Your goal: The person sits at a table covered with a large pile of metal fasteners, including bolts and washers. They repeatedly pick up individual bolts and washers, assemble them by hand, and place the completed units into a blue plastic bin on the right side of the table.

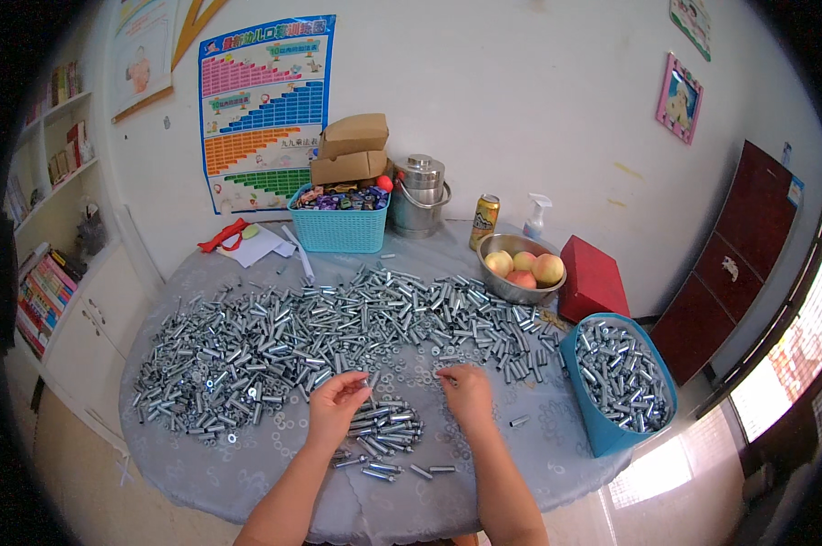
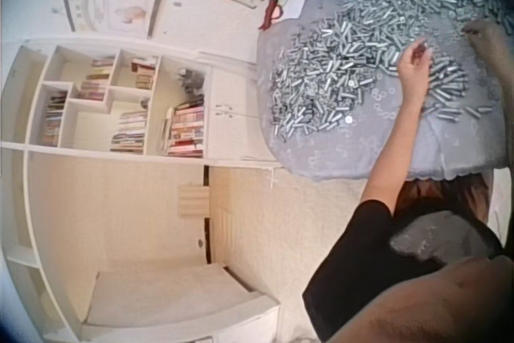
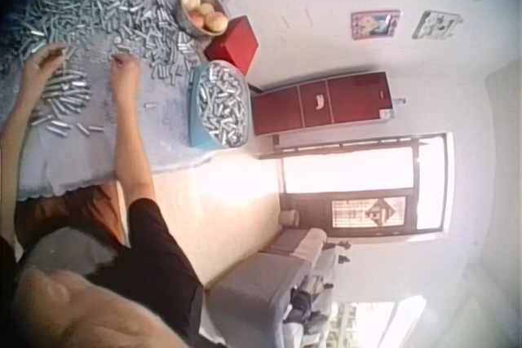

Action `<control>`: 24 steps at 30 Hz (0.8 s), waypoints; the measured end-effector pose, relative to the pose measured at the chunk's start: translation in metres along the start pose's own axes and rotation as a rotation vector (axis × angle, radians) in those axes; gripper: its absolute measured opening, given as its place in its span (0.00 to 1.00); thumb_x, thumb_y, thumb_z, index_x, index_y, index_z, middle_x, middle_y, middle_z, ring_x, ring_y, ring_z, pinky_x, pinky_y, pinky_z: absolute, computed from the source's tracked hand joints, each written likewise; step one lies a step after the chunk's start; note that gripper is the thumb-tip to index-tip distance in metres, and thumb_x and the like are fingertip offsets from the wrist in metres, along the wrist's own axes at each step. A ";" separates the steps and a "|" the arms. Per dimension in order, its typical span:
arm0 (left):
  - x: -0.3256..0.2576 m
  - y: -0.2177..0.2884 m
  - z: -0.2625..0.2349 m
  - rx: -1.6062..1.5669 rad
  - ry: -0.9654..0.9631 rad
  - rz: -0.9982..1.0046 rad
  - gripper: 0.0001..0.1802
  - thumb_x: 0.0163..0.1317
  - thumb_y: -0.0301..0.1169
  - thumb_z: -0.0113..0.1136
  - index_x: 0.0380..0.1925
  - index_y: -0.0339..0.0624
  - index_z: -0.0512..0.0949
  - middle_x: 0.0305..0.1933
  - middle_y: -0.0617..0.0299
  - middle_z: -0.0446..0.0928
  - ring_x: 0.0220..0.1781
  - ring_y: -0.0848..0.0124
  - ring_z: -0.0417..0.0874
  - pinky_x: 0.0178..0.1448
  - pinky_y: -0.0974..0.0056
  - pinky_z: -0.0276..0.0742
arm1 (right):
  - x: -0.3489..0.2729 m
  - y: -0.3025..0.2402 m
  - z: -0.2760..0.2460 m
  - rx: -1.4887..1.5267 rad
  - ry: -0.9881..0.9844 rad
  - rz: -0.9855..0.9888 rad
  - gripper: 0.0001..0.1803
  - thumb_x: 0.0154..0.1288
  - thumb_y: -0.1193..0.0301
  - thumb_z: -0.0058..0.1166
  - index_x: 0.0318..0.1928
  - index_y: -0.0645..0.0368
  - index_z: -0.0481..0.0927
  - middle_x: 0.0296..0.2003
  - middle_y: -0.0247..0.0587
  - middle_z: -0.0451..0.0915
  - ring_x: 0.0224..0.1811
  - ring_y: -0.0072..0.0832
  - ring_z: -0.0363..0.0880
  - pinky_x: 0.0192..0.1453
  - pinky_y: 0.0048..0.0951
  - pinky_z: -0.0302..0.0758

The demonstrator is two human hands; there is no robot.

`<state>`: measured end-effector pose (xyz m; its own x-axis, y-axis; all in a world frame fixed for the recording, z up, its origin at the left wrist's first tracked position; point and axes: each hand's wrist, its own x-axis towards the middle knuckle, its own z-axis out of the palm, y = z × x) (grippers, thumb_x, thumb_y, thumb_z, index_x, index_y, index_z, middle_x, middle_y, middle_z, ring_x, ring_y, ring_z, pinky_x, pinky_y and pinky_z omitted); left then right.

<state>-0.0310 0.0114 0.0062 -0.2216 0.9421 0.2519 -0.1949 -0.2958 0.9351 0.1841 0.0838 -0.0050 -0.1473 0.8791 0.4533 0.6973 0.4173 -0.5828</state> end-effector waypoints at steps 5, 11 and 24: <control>0.000 0.000 0.000 -0.002 0.004 -0.011 0.13 0.52 0.19 0.61 0.41 0.35 0.78 0.35 0.65 0.77 0.36 0.80 0.75 0.42 0.76 0.72 | 0.001 0.006 0.012 -0.119 0.052 -0.083 0.09 0.49 0.73 0.59 0.33 0.54 0.83 0.32 0.42 0.79 0.39 0.40 0.74 0.45 0.37 0.71; -0.001 0.001 -0.002 0.003 0.026 -0.034 0.13 0.53 0.20 0.61 0.41 0.35 0.78 0.35 0.65 0.77 0.35 0.80 0.76 0.41 0.77 0.72 | 0.004 0.005 0.013 -0.151 0.028 -0.079 0.07 0.47 0.71 0.60 0.30 0.56 0.83 0.31 0.40 0.79 0.39 0.38 0.74 0.44 0.37 0.70; 0.003 -0.005 -0.007 -0.173 0.094 -0.200 0.11 0.54 0.21 0.60 0.39 0.34 0.76 0.34 0.57 0.78 0.33 0.72 0.80 0.39 0.70 0.78 | 0.000 -0.007 0.004 0.254 -0.014 0.161 0.06 0.47 0.72 0.64 0.28 0.59 0.83 0.26 0.39 0.80 0.29 0.28 0.76 0.34 0.27 0.71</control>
<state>-0.0373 0.0146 0.0004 -0.2487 0.9680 0.0345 -0.4020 -0.1356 0.9055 0.1768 0.0816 -0.0038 -0.0597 0.9411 0.3328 0.5148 0.3146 -0.7975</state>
